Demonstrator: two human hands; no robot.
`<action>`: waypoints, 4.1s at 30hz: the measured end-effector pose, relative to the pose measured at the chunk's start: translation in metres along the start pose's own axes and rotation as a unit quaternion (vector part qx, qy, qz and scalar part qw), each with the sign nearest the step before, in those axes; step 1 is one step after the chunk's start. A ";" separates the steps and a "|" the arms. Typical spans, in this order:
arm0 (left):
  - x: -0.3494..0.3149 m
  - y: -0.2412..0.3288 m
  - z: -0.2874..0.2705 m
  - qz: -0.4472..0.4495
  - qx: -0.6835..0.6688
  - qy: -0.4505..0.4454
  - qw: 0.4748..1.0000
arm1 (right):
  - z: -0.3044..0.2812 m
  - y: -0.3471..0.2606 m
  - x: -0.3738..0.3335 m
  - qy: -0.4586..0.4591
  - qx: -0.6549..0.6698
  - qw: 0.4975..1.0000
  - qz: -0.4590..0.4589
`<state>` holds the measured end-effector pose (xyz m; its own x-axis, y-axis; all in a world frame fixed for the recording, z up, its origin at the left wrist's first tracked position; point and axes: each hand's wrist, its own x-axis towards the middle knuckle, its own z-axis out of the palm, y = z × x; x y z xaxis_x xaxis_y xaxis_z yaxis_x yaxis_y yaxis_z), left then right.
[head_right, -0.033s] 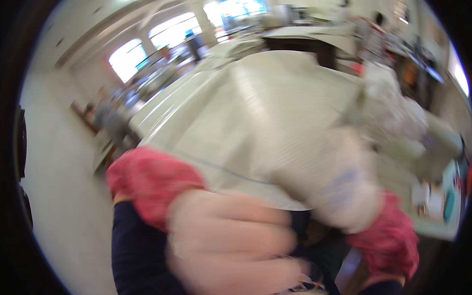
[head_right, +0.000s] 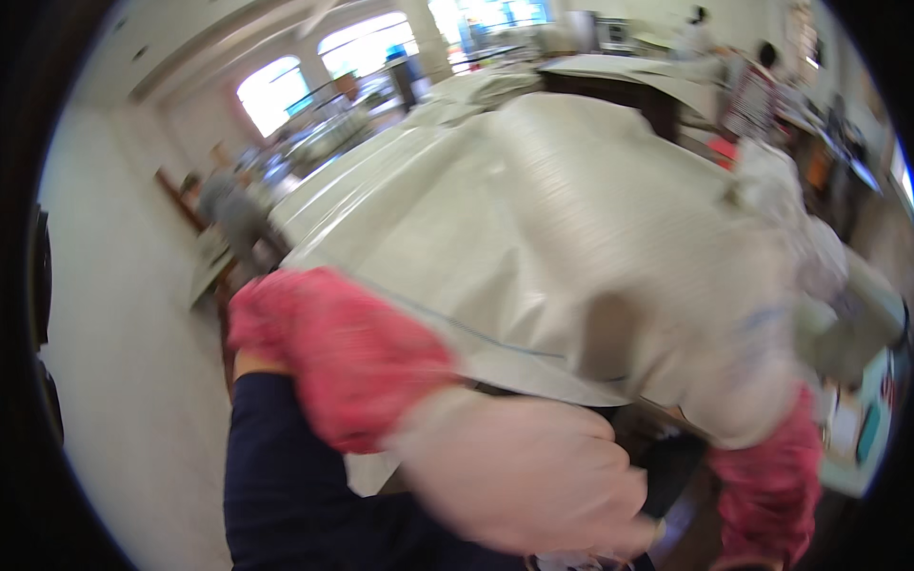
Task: The person repeatedly folds large sheets of off-white fabric with blue stitching lines on a sewing table. They align edges, fold the material in half, and stack the folded pieces. The process is repeated continuously throughout the clip.
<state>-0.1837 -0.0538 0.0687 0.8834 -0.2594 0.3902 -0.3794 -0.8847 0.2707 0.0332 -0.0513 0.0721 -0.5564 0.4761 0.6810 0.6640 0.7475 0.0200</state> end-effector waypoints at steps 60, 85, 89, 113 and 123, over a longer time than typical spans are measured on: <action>-0.015 -0.220 0.201 0.005 0.179 -0.238 0.955 | 0.163 -0.082 -0.228 -0.219 -0.044 0.748 0.625; 0.009 -0.079 -0.050 -0.118 0.165 -0.405 0.892 | 0.188 0.167 -0.131 -0.543 -0.361 0.680 0.335; 0.026 -0.031 0.011 0.069 -0.019 -0.341 0.938 | 0.214 0.076 -0.149 -0.249 0.106 0.928 0.257; 0.017 -0.213 0.181 -0.100 0.209 -0.256 0.939 | 0.133 -0.038 -0.223 0.128 0.283 0.627 0.714; -0.015 -0.228 0.188 -0.059 0.136 -0.236 0.960 | 0.168 -0.052 -0.237 0.185 0.276 0.627 0.705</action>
<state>-0.0585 0.0794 -0.1641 0.9666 -0.2402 -0.0890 -0.2390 -0.9707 0.0246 0.0468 -0.1256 -0.2133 0.6108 0.7798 -0.1370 0.0348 -0.1992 -0.9793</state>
